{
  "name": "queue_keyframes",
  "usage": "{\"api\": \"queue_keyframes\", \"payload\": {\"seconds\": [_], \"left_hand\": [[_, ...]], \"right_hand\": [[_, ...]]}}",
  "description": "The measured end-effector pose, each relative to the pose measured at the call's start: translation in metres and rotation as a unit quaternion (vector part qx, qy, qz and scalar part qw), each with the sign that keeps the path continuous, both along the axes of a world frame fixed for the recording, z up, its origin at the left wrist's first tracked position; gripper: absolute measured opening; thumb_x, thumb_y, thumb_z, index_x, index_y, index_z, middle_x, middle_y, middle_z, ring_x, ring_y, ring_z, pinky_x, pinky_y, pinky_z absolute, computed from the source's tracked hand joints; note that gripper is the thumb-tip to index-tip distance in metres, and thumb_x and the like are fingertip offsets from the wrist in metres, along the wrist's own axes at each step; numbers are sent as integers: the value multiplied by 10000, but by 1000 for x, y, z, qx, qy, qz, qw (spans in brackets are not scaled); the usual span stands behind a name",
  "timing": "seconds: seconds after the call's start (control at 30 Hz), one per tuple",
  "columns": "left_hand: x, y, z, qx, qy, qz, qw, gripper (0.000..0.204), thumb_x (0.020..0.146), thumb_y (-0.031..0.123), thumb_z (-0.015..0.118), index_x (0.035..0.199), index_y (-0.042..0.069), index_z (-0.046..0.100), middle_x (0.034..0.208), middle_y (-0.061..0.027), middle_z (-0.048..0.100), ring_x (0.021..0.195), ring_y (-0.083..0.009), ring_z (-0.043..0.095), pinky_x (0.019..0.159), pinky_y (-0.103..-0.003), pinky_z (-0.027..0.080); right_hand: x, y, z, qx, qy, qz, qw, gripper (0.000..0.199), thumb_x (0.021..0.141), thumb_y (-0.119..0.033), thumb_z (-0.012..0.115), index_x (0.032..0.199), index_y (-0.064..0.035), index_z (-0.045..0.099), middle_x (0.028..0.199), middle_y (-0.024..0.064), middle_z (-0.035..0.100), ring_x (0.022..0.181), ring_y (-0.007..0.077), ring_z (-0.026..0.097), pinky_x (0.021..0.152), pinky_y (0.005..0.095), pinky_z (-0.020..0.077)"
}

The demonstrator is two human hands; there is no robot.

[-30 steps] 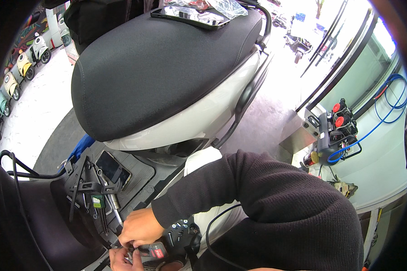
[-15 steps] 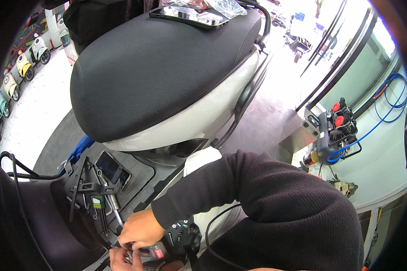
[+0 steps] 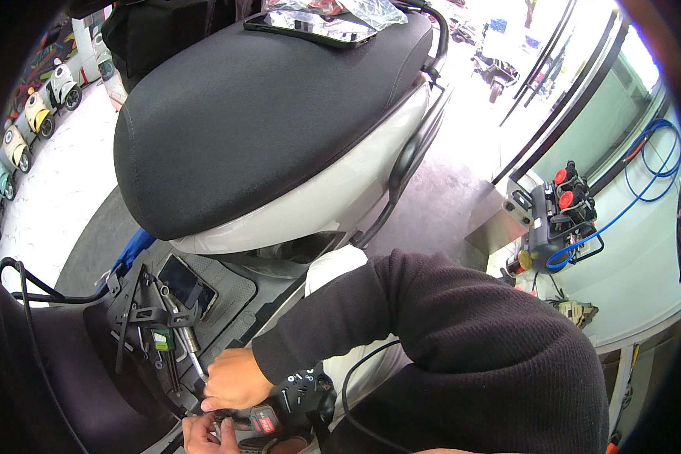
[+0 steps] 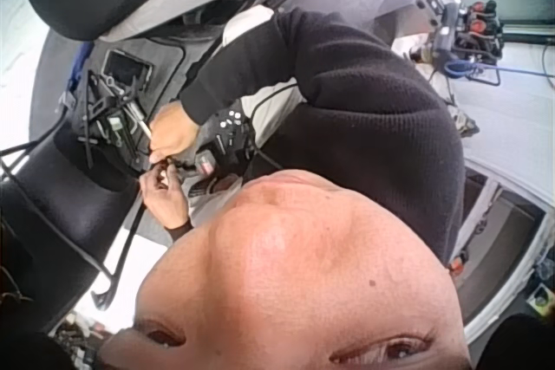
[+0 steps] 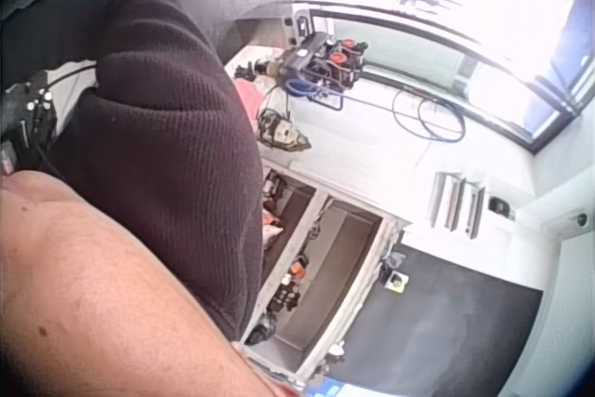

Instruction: The person assembles small mechanical parts on a scooter, using a wrench and screwdriver to tighten bolts and fasten components. They handle a black cable and a small black plastic piece, securing them to the scooter's frame.

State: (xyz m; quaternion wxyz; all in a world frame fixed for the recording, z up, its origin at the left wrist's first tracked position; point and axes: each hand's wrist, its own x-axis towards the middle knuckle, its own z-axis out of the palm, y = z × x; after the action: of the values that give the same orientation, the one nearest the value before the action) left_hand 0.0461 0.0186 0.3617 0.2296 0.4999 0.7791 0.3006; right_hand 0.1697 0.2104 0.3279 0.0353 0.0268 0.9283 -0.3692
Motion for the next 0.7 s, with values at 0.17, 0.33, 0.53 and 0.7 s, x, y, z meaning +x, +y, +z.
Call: {"api": "queue_keyframes", "payload": {"seconds": [0.17,0.33,0.53,0.7], "left_hand": [[-4,-2,0,-19,35,-9,999,276,927,166,816,1062,-57,726,951,-153,645,751,-271,624,692,-399,508],[-7,-5,-2,-22,4,-13,1000,272,931,167,821,1050,-55,718,925,-139,632,733,-254,603,680,-383,497],[-5,-4,-3,-3,-3,-19,1000,275,939,170,824,1084,-46,734,924,-124,637,734,-230,603,669,-366,497],[-5,-2,-3,-8,16,-9,1000,279,950,184,818,1105,-37,748,901,-125,638,732,-239,602,671,-373,499]], "right_hand": [[-4,-1,-12,-155,176,60,970,221,942,-202,708,1033,-3,737,920,182,765,906,413,730,784,521,564],[-5,1,-12,-116,162,78,977,291,948,-280,694,1036,-7,741,885,200,755,873,418,733,764,532,565],[1,-1,-5,-15,43,-7,999,398,961,-397,660,991,-7,735,845,225,741,823,448,724,742,541,571],[1,-3,-11,-114,140,23,983,405,964,-397,656,971,-2,743,845,222,742,821,454,721,749,537,573]]}}
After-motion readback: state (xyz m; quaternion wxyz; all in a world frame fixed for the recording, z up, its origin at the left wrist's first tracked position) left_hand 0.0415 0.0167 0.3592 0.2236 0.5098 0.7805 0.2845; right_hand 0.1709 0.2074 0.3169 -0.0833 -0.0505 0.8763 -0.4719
